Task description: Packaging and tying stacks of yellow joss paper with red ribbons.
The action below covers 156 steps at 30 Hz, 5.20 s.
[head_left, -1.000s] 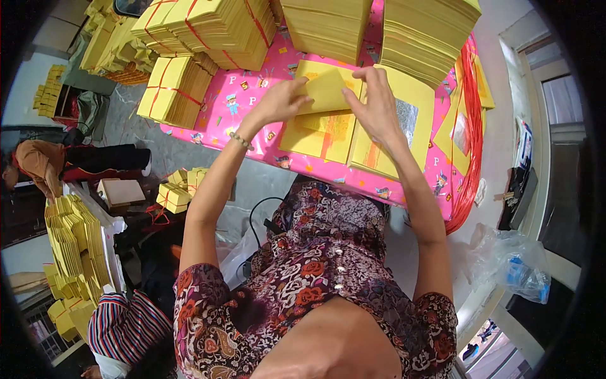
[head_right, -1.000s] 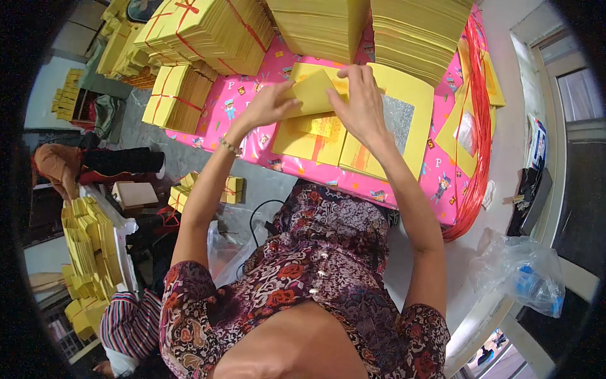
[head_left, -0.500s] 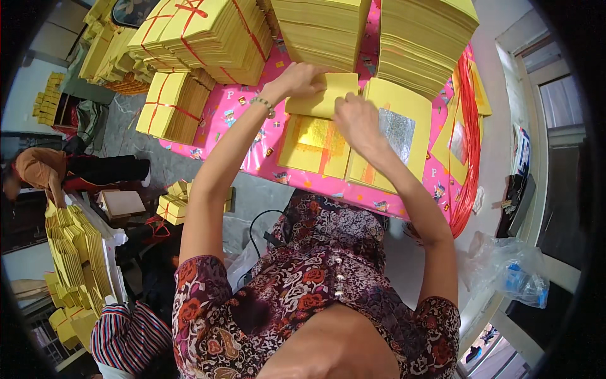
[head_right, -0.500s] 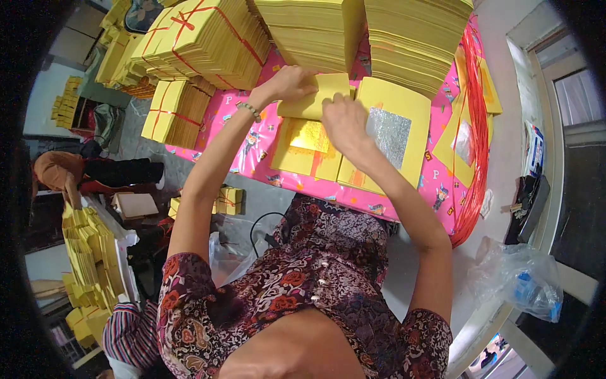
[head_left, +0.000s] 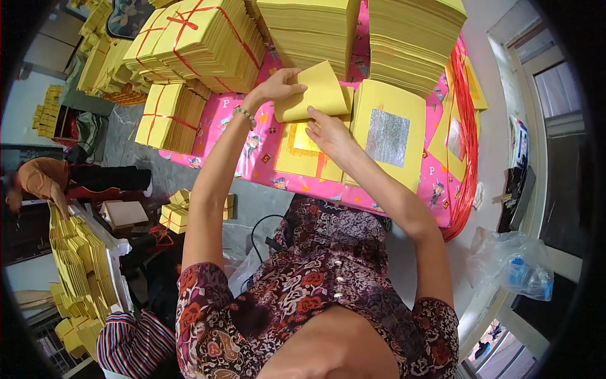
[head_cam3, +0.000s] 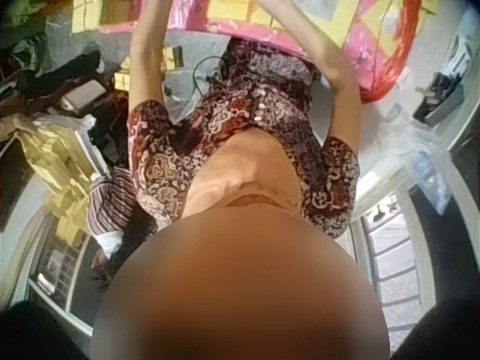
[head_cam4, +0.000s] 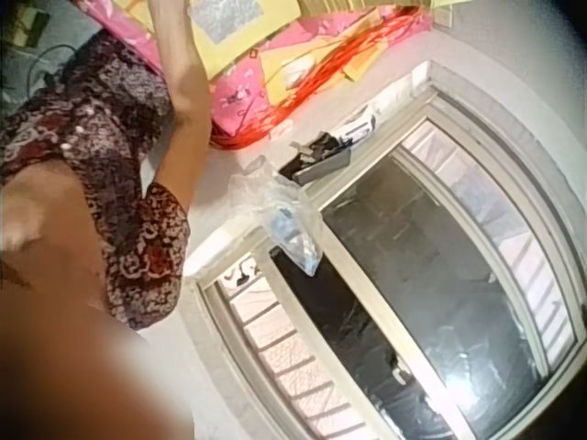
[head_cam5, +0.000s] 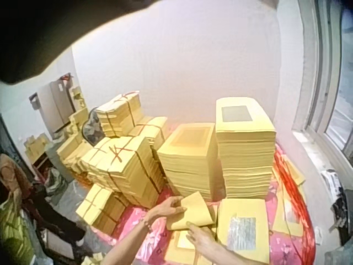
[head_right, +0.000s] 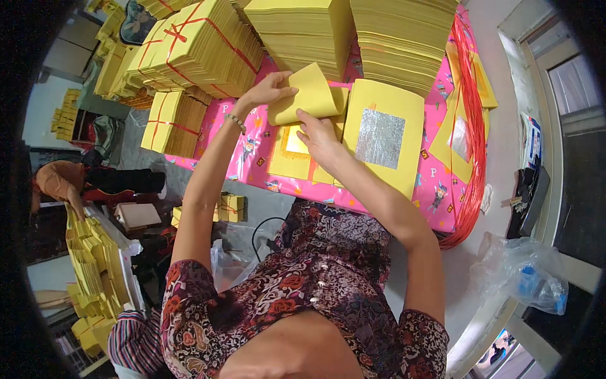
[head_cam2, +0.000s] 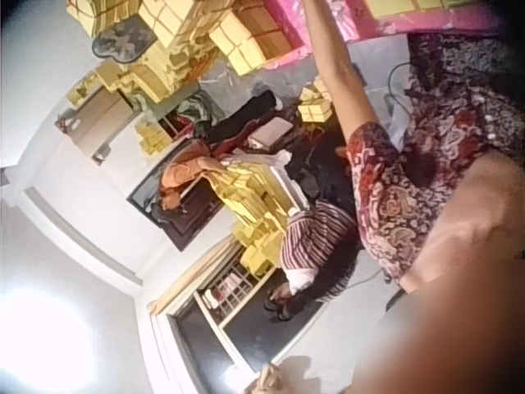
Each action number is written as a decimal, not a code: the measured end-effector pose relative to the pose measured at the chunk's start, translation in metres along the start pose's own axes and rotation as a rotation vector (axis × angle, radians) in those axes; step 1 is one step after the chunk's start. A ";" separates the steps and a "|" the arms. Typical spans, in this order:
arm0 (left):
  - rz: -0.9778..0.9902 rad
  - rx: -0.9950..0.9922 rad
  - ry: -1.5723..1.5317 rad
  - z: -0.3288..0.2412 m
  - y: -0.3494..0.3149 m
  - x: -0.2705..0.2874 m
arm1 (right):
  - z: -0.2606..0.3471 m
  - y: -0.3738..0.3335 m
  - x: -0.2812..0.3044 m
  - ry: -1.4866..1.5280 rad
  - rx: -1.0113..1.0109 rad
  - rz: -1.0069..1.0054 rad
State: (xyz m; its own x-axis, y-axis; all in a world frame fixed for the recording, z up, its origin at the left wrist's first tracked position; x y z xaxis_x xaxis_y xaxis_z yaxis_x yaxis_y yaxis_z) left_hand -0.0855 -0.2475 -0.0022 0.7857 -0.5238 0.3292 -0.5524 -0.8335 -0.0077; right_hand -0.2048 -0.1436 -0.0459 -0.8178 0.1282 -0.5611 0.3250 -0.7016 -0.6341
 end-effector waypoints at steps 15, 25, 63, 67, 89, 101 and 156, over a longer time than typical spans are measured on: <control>-0.297 -0.238 -0.131 -0.101 -0.053 -0.028 | 0.071 -0.094 0.001 -0.529 0.880 0.047; -0.294 -0.245 -0.422 -0.135 -0.060 -0.101 | 0.087 -0.155 0.043 -0.550 0.885 0.122; -0.278 0.107 -0.518 -0.142 -0.046 -0.148 | 0.077 -0.163 0.093 -0.279 0.536 -0.007; -0.163 0.008 -0.480 -0.134 -0.046 -0.155 | 0.088 -0.176 0.085 -0.558 0.822 -0.044; -0.515 -0.405 -0.239 -0.162 -0.089 -0.167 | 0.080 -0.210 0.077 -0.612 0.929 0.069; -0.493 -0.300 -0.264 -0.144 -0.100 -0.164 | 0.099 -0.204 0.076 -0.478 0.881 -0.041; -0.050 0.272 -0.318 -0.037 -0.178 0.003 | 0.065 -0.165 0.009 -1.491 0.836 0.054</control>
State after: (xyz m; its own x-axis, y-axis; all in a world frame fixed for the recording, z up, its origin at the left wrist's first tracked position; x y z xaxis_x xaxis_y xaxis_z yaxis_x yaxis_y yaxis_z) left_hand 0.0050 -0.0943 0.0355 0.8801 -0.4739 0.0277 -0.4511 -0.8531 -0.2621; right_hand -0.2964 -0.0723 0.0883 -0.6751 -0.2820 0.6817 0.4438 -0.8934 0.0699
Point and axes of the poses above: each hand's wrist, its own y-axis towards the middle knuckle, its own x-axis out of the back of the hand, z = x × y, the point moved 7 cm from there along y, towards the middle knuckle, and after that the axes turned 5 degrees about -x, right-handed, at the moved point
